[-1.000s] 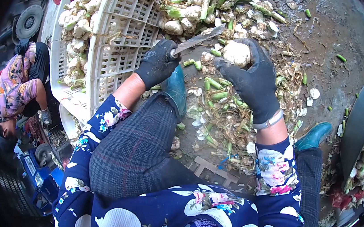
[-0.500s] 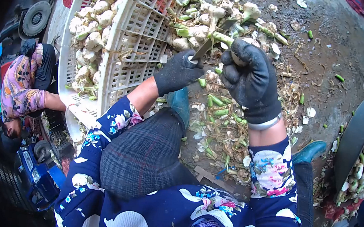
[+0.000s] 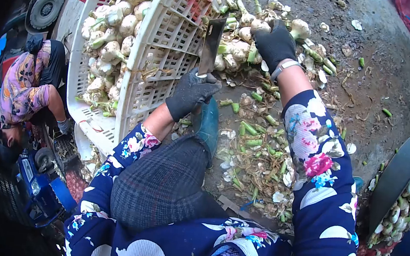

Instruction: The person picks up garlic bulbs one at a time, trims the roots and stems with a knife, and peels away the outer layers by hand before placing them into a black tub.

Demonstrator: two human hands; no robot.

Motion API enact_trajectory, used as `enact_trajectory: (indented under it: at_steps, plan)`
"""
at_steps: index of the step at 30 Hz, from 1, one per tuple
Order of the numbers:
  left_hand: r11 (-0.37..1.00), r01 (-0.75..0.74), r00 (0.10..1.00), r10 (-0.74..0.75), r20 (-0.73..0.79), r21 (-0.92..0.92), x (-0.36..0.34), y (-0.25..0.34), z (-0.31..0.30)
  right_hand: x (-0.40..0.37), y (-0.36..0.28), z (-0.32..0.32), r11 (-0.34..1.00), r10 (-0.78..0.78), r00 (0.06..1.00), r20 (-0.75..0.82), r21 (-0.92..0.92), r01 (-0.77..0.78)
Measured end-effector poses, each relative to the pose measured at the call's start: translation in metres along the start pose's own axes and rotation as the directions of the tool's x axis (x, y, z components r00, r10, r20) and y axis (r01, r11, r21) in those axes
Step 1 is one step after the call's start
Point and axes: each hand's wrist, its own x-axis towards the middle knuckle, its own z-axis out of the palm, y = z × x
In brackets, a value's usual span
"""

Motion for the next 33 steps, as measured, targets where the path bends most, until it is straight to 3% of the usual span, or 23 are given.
enact_trajectory:
  at_steps: [2, 4, 6, 7, 8, 10, 11, 12, 14, 15, 16, 18, 19, 20, 21, 22, 25, 26, 28, 29, 33]
  plan:
    - [0.992, 0.063, 0.998, -0.064, -0.003, -0.112, -0.001, 0.005, 0.001, 0.021, 0.006, 0.035, 0.999, 0.022, 1.0, 0.006, -0.05, -0.022]
    - [0.999, 0.033, 0.999, -0.034, -0.023, -0.029, 0.0, 0.001, -0.004, 0.026, 0.012, 0.048, 0.988, 0.015, 0.994, -0.111, -0.148, -0.032]
    - [0.999, 0.023, 1.0, -0.023, -0.003, -0.037, -0.002, 0.005, -0.003, 0.031, 0.022, 0.034, 0.997, 0.04, 0.995, 0.088, 0.07, -0.046]
    - [0.996, 0.062, 0.998, -0.063, 0.007, 0.063, -0.002, 0.007, -0.005, 0.026, 0.034, 0.027, 0.856, 0.092, 0.982, 0.166, 0.491, -0.163]
    - [0.996, 0.059, 0.998, -0.059, -0.004, 0.063, -0.001, 0.01, -0.005, 0.015, 0.046, 0.02, 0.537, 0.106, 0.959, 0.262, 0.796, -0.277]
    - [0.998, 0.038, 0.997, -0.042, 0.062, 0.055, 0.002, 0.018, 0.003, -0.018, 0.06, -0.005, 0.144, -0.048, 0.971, 0.235, 0.963, -0.226]
    - [0.999, -0.003, 0.998, 0.001, 0.061, 0.039, 0.008, 0.012, 0.008, -0.032, 0.061, -0.021, 0.123, -0.104, 0.951, 0.291, 0.953, -0.278]
    - [1.0, 0.0, 0.996, -0.002, 0.086, 0.029, 0.013, 0.016, 0.013, -0.05, 0.051, -0.037, 0.147, -0.126, 0.928, 0.351, 0.932, -0.332]
    - [0.974, -0.113, 0.985, 0.083, 0.154, 0.198, 0.016, 0.033, 0.021, -0.061, 0.064, -0.045, 0.256, -0.233, 0.901, 0.367, 0.916, -0.308]
    - [0.872, -0.231, 0.968, 0.16, 0.194, 0.432, 0.018, 0.045, 0.023, -0.07, 0.047, -0.058, 0.389, -0.199, 0.907, 0.372, 0.879, -0.276]
    - [0.756, -0.388, 0.919, 0.274, 0.284, 0.527, 0.019, 0.054, 0.026, -0.077, 0.047, -0.056, 0.592, -0.278, 0.939, 0.201, 0.806, 0.003]
    - [0.471, -0.57, 0.809, 0.467, 0.357, 0.674, 0.017, 0.059, 0.035, -0.091, 0.034, -0.066, 0.463, -0.186, 0.937, 0.297, 0.867, -0.183]
    - [0.477, -0.571, 0.809, 0.463, 0.362, 0.668, 0.015, 0.059, 0.039, -0.094, 0.031, -0.066, 0.601, -0.194, 0.96, 0.2, 0.798, -0.045]
    - [0.398, -0.594, 0.783, 0.484, 0.39, 0.699, 0.011, 0.059, 0.042, -0.098, 0.033, -0.07, 0.808, -0.35, 0.93, 0.111, 0.538, 0.24]
    - [0.314, -0.612, 0.755, 0.504, 0.419, 0.726, 0.009, 0.06, 0.043, -0.099, 0.039, -0.067, 0.753, -0.287, 0.947, 0.148, 0.645, 0.127]
    - [0.317, -0.612, 0.756, 0.502, 0.419, 0.724, 0.009, 0.06, 0.044, -0.1, 0.045, -0.062, 0.677, -0.226, 0.955, 0.192, 0.736, 0.013]
    - [0.256, -0.603, 0.761, 0.469, 0.449, 0.755, 0.004, 0.067, 0.046, -0.105, 0.053, -0.059, 0.571, -0.157, 0.965, 0.212, 0.816, -0.086]
    - [0.262, -0.605, 0.761, 0.467, 0.449, 0.752, 0.003, 0.07, 0.047, -0.106, 0.055, -0.058, 0.575, -0.151, 0.965, 0.215, 0.813, -0.091]
    - [0.234, -0.614, 0.749, 0.473, 0.463, 0.754, 0.001, 0.072, 0.047, -0.108, 0.057, -0.055, 0.821, -0.258, 0.963, 0.081, 0.544, 0.174]
    - [0.233, -0.608, 0.752, 0.478, 0.455, 0.759, 0.001, 0.071, 0.047, -0.109, 0.055, -0.055, 0.742, -0.235, 0.964, 0.123, 0.664, 0.096]
    - [0.283, -0.64, 0.736, 0.495, 0.463, 0.715, 0.001, 0.064, 0.047, -0.11, 0.053, -0.057, 0.787, -0.261, 0.959, 0.109, 0.6, 0.146]
